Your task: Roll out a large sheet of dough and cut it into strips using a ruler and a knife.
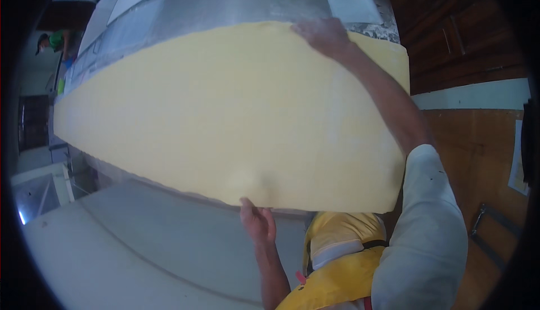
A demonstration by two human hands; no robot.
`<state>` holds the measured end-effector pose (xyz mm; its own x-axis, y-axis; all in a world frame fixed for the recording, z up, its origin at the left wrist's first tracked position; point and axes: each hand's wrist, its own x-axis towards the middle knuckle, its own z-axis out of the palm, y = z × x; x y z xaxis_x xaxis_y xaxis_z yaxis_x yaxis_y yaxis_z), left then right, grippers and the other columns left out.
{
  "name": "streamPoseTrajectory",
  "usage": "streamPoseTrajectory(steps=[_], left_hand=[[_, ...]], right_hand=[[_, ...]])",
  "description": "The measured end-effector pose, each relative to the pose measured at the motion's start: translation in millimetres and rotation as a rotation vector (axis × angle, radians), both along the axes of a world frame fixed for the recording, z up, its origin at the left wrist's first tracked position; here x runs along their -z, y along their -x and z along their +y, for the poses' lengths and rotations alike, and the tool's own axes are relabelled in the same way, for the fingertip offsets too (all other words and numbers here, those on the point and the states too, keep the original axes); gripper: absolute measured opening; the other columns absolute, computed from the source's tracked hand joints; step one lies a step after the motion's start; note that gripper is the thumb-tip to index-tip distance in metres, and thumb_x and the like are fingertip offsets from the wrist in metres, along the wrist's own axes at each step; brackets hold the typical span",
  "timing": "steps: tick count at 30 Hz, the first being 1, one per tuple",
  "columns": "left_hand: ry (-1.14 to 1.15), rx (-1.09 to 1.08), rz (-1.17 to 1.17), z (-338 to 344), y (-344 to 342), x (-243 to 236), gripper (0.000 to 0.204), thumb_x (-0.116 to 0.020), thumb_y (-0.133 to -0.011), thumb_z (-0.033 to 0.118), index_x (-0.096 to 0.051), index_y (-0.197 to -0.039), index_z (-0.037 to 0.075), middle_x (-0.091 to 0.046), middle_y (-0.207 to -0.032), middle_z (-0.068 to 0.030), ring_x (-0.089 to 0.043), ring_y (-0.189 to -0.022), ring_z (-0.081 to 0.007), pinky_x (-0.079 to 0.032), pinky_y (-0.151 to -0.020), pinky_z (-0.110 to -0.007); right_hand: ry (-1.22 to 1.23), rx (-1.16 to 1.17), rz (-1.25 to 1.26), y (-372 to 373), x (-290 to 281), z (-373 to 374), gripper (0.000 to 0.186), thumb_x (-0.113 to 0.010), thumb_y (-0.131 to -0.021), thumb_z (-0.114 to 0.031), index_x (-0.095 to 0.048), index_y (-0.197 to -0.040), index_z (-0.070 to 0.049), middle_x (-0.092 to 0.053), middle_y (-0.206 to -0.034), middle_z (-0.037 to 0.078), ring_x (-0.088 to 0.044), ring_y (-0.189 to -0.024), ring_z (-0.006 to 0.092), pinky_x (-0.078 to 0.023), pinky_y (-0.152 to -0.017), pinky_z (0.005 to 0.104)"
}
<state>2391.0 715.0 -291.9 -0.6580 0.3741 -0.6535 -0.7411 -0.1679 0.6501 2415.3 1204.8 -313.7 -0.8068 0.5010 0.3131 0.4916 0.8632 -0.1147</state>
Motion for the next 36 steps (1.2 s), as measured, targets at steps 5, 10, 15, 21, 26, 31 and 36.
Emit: streamPoseTrajectory(steps=[5, 10, 15, 21, 26, 31, 36], left_hand=[[0.094, -0.122, 0.069, 10, -29, 4, 0.038, -0.048, -0.105, 0.035, -0.053, -0.125, 0.003, -0.062, -0.113, -0.0069, -0.059, -0.100, -0.0124, -0.052, -0.064, -0.021], [0.037, -0.118, 0.031, 23, -54, -7, 0.036, -0.048, -0.105, 0.032, -0.053, -0.124, 0.002, -0.062, -0.110, -0.0058, -0.061, -0.089, -0.0124, -0.051, -0.059, -0.019], [-0.033, -0.093, 0.076, 10, -81, 0, 0.038, -0.051, -0.104, 0.034, -0.053, -0.126, 0.003, -0.063, -0.118, -0.0101, -0.065, -0.102, -0.0138, -0.051, -0.057, -0.016], [0.022, -0.033, -0.056, 11, -116, -1, 0.041, -0.051, -0.104, 0.032, -0.050, -0.130, -0.001, -0.062, -0.121, -0.0114, -0.064, -0.106, -0.0152, -0.058, -0.065, -0.018], [0.151, -0.180, 0.065, 48, -139, -17, 0.038, -0.047, -0.106, 0.029, -0.049, -0.133, 0.003, -0.062, -0.123, -0.0089, -0.065, -0.104, -0.0152, -0.058, -0.076, -0.025], [-0.107, -0.062, -0.009, 18, -172, 11, 0.037, -0.047, -0.106, 0.027, -0.049, -0.133, 0.002, -0.061, -0.127, -0.0114, -0.062, -0.113, -0.0204, -0.054, -0.093, -0.036], [0.069, 0.008, 0.049, 23, -187, 3, 0.036, -0.049, -0.105, 0.028, -0.051, -0.129, 0.001, -0.062, -0.125, -0.0113, -0.061, -0.113, -0.0232, -0.052, -0.095, -0.039]], right_hand=[[0.006, 0.033, -0.306, 1, 0, 44, 0.038, -0.043, -0.101, -0.044, -0.067, -0.115, -0.018, -0.070, -0.094, 0.016, -0.070, -0.086, 0.0336, -0.053, -0.080, 0.0520], [0.205, 0.063, -0.065, -39, -30, 6, 0.038, -0.044, -0.101, -0.039, -0.067, -0.104, -0.009, -0.070, -0.094, 0.020, -0.069, -0.087, 0.0374, -0.053, -0.076, 0.0529], [0.125, -0.030, -0.351, -51, -36, 46, 0.038, -0.045, -0.101, -0.038, -0.066, -0.100, -0.007, -0.070, -0.087, 0.021, -0.068, -0.085, 0.0410, -0.053, -0.074, 0.0528], [0.217, -0.064, -0.204, -75, -51, 22, 0.038, -0.048, -0.101, -0.039, -0.066, -0.104, -0.006, -0.070, -0.090, 0.022, -0.068, -0.086, 0.0404, -0.055, -0.076, 0.0516], [0.089, -0.108, -0.083, -78, -28, 57, 0.039, -0.042, -0.102, -0.046, -0.069, -0.111, -0.019, -0.070, -0.083, 0.013, -0.069, -0.081, 0.0347, -0.051, -0.080, 0.0521], [0.241, -0.046, -0.126, -112, -28, 48, 0.047, -0.037, -0.102, -0.052, -0.069, -0.111, -0.019, -0.068, -0.086, 0.018, -0.066, -0.089, 0.0380, -0.049, -0.083, 0.0506], [0.221, -0.107, -0.168, -114, -27, 67, 0.042, -0.040, -0.102, -0.048, -0.069, -0.110, -0.019, -0.070, -0.087, 0.016, -0.067, -0.087, 0.0369, -0.049, -0.081, 0.0504]])
